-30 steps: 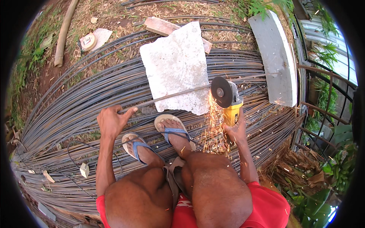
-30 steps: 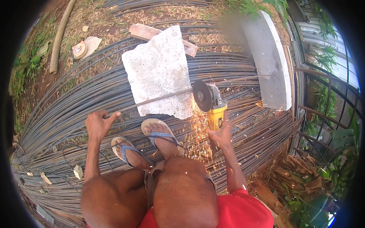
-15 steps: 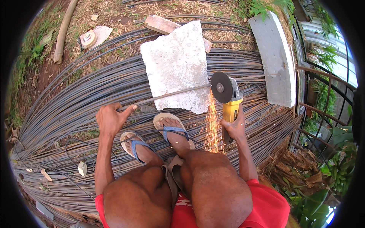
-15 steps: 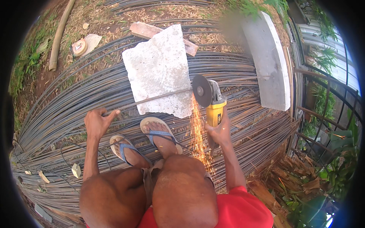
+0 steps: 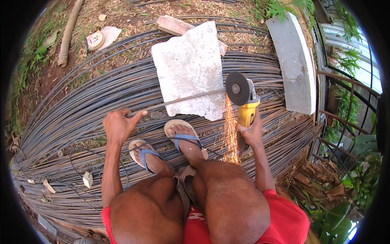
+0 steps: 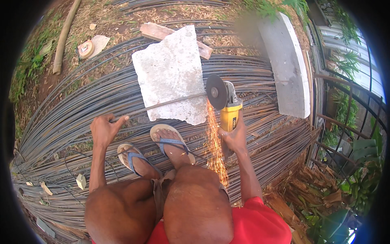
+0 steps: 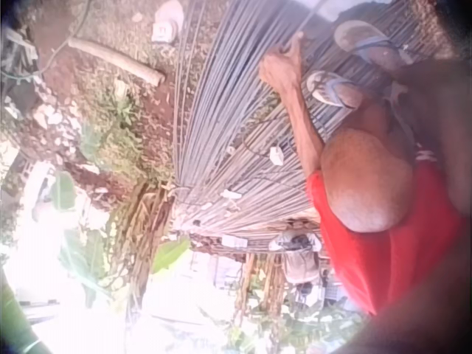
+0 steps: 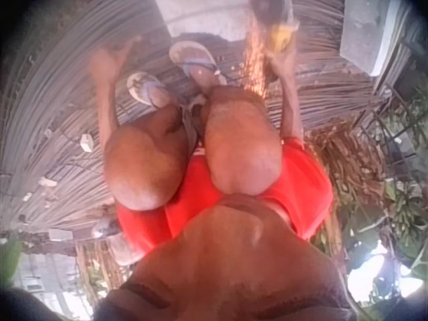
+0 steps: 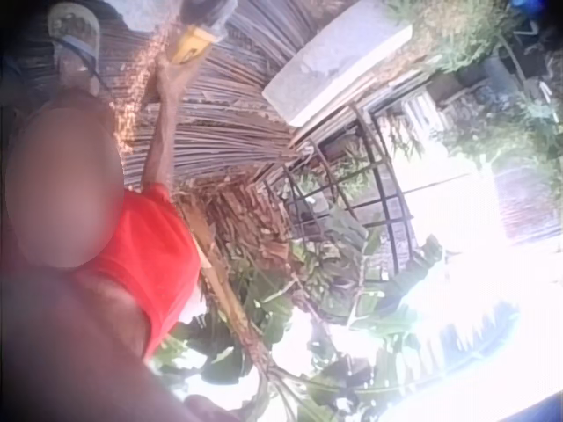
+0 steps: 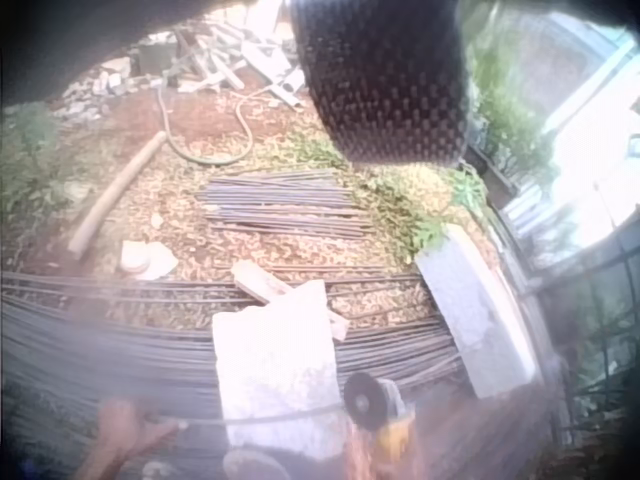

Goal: The person measures a metal rod with a tape measure, then uses an angle grinder to cut the rod into smaller pieces. The person plugs in the grinder, positions the rod, and cuts it multiple times while sitting on a pile of similar rods.

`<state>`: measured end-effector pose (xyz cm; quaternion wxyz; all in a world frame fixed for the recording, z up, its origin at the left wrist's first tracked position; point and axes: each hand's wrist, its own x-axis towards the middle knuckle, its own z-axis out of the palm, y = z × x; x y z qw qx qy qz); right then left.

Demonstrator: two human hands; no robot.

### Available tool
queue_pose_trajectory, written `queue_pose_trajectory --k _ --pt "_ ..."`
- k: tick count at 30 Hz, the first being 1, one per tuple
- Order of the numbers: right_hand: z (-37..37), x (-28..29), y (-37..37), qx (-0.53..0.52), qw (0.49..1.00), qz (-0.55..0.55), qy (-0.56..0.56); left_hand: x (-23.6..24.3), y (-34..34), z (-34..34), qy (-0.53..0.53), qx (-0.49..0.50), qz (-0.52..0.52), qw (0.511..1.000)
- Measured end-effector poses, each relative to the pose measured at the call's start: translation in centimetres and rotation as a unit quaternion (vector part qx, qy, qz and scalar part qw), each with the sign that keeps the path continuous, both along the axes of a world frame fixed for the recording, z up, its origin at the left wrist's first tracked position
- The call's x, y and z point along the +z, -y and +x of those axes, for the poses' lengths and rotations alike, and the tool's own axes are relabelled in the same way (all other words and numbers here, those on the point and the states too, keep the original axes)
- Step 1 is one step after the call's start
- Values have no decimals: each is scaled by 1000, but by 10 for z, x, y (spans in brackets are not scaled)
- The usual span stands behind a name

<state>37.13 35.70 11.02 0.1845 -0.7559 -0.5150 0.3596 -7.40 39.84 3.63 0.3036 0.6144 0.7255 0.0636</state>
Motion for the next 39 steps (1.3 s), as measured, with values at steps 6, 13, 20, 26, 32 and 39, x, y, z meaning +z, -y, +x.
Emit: queue_pose_trajectory --k 6,13,20,26,32,39 --pt "-2 5 4 -11 999 -40 13 -1 0 0 -6 -14 27 1000" --pt "-1 7 21 -37 998 -37 -21 0 -1 0 -5 -3 2 1000" --pt "1 0 4 -3 1000 -11 13 0 -1 0 0 3 0 1000" --pt "-1 0 -2 -8 1000 -4 -28 -1 0 0 -1 -2 2 1000" --pt "-2 -2 -1 -6 1000 1 -9 -4 0 -1 3 -7 23 1000" --pt "-5 10 3 -22 999 -45 -21 -3 -1 0 1 -2 -6 1000"
